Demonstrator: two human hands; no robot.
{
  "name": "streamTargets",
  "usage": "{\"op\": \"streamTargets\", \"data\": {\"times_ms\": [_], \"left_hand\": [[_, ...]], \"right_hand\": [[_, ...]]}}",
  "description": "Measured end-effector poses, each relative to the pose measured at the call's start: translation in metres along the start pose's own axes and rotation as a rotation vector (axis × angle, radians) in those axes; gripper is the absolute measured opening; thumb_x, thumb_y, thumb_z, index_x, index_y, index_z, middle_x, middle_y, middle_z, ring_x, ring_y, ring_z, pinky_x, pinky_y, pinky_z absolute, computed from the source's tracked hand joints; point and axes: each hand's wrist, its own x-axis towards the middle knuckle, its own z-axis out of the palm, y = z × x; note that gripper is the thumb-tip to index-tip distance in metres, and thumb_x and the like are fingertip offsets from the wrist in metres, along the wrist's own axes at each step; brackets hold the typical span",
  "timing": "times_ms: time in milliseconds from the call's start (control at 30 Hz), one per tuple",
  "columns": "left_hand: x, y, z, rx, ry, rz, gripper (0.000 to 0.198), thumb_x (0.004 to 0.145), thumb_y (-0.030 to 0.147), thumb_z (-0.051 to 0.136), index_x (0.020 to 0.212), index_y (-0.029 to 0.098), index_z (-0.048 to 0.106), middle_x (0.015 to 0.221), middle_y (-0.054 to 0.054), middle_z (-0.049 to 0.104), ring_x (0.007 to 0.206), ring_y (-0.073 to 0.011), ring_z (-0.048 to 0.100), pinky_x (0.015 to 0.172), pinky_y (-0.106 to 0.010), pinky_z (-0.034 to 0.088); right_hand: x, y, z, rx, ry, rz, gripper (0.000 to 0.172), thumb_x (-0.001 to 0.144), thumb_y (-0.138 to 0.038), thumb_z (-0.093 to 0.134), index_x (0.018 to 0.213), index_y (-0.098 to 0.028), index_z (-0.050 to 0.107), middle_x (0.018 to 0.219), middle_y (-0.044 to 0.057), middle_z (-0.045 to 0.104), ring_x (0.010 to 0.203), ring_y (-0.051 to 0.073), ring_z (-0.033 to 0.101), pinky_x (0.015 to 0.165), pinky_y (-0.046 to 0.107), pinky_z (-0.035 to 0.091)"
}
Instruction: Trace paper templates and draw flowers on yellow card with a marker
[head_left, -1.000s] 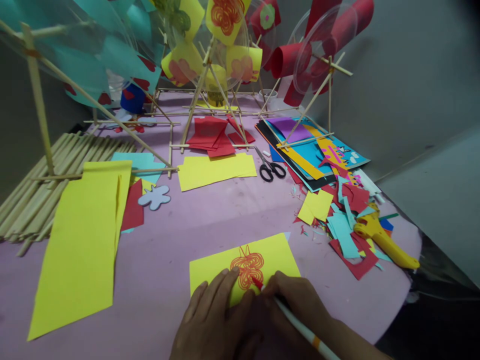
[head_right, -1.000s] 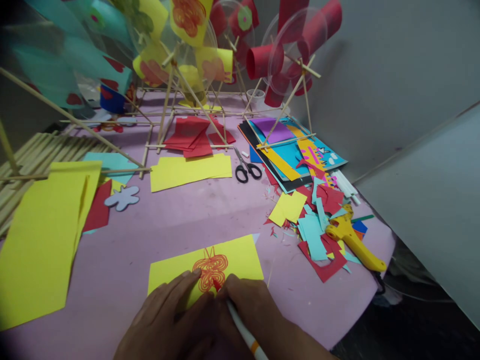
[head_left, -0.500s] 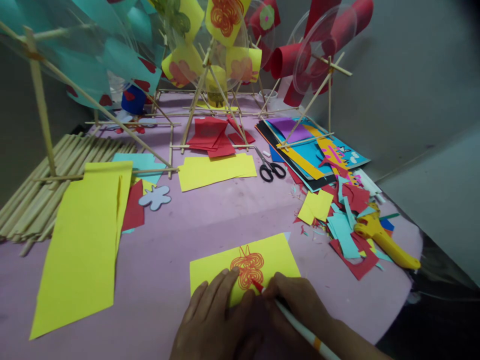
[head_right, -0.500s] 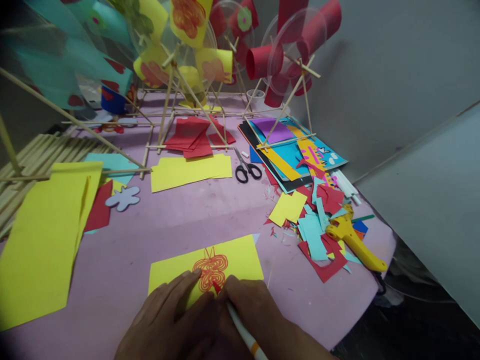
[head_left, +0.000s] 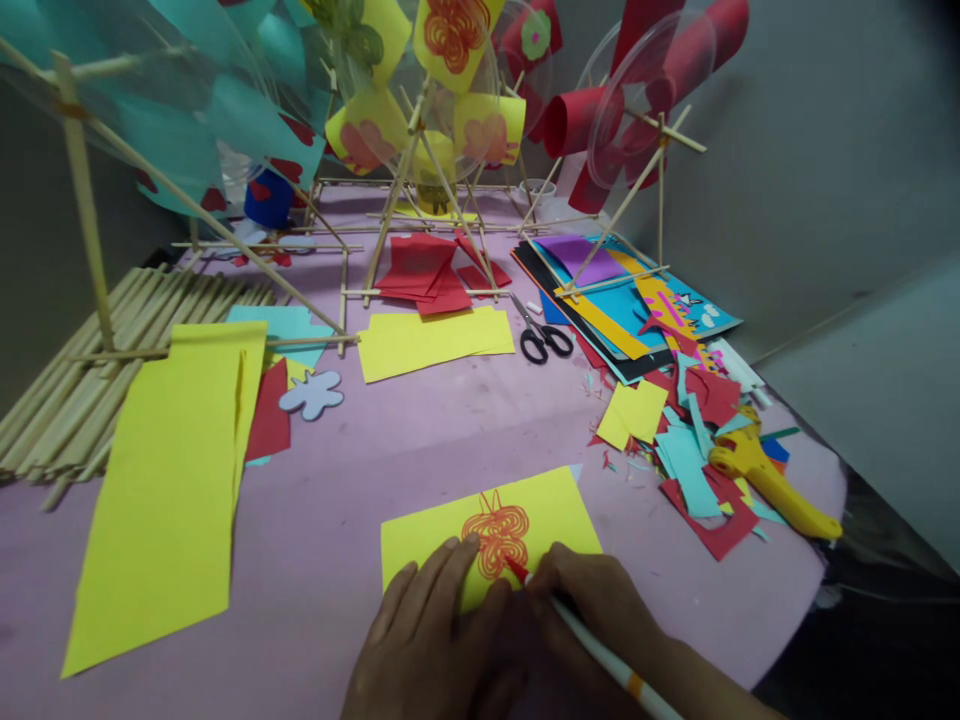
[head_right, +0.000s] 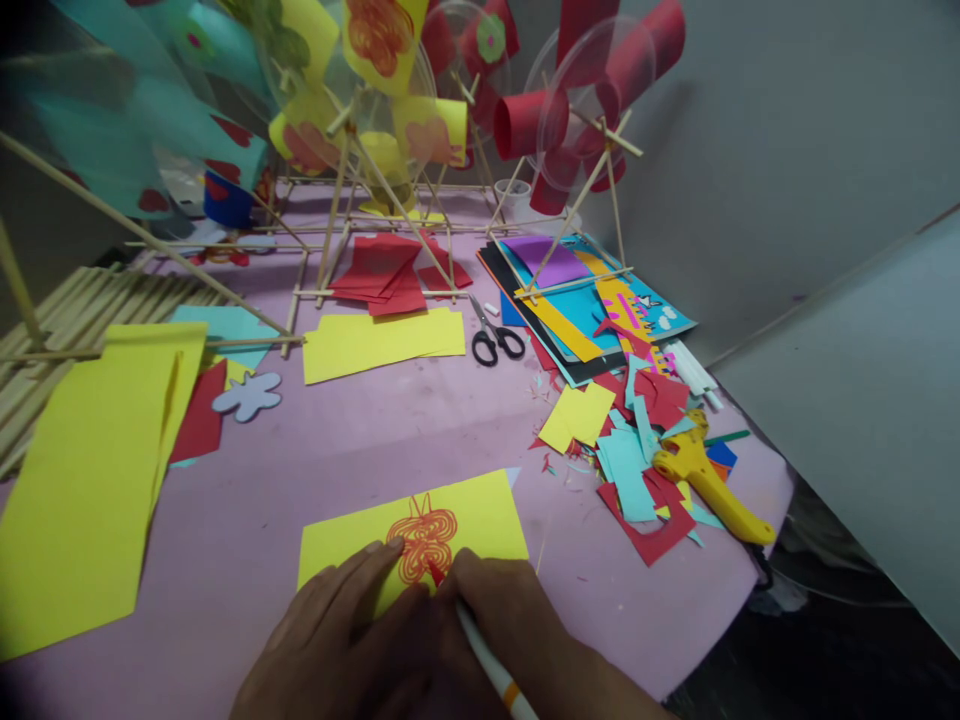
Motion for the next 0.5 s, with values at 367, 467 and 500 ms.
{"op": "streamTargets", "data": {"times_ms": [367,467,500], "left_hand": [[-0.001,0.000,-0.001,-0.003,0.041,0.001,0.048,0.077,0.037,0.065,0.121,0.024,0.053,0.132,-0.013,0.048,0.113,-0.0295,0.051,0.083,-0.043,0.052],[-0.002,-0.001,0.001,-0.004,0.052,0.033,0.047,0.076,0.036,0.064,0.120,0.025,0.054,0.130,-0.013,0.050,0.111,-0.0288,0.053,0.080,-0.041,0.053],[-0.001,-0.001,0.002,-0.007,0.043,0.027,0.046,0.076,0.035,0.064,0.120,0.025,0.054,0.130,-0.013,0.050,0.111,-0.0286,0.053,0.080,-0.041,0.053]], "right_hand": [[-0.010,0.000,-0.008,0.098,0.137,-0.034,0.008,0.079,-0.023,0.051,0.074,-0.024,0.056,0.060,-0.002,0.066,0.048,0.014,0.059,0.048,0.021,0.042],[-0.008,-0.012,-0.013,0.123,0.138,-0.063,0.009,0.081,-0.022,0.047,0.076,-0.023,0.054,0.062,-0.002,0.066,0.050,0.013,0.059,0.049,0.020,0.042],[-0.007,-0.015,-0.014,0.135,0.134,-0.067,0.008,0.081,-0.022,0.047,0.077,-0.023,0.054,0.062,-0.002,0.066,0.051,0.012,0.060,0.049,0.020,0.042]]}}
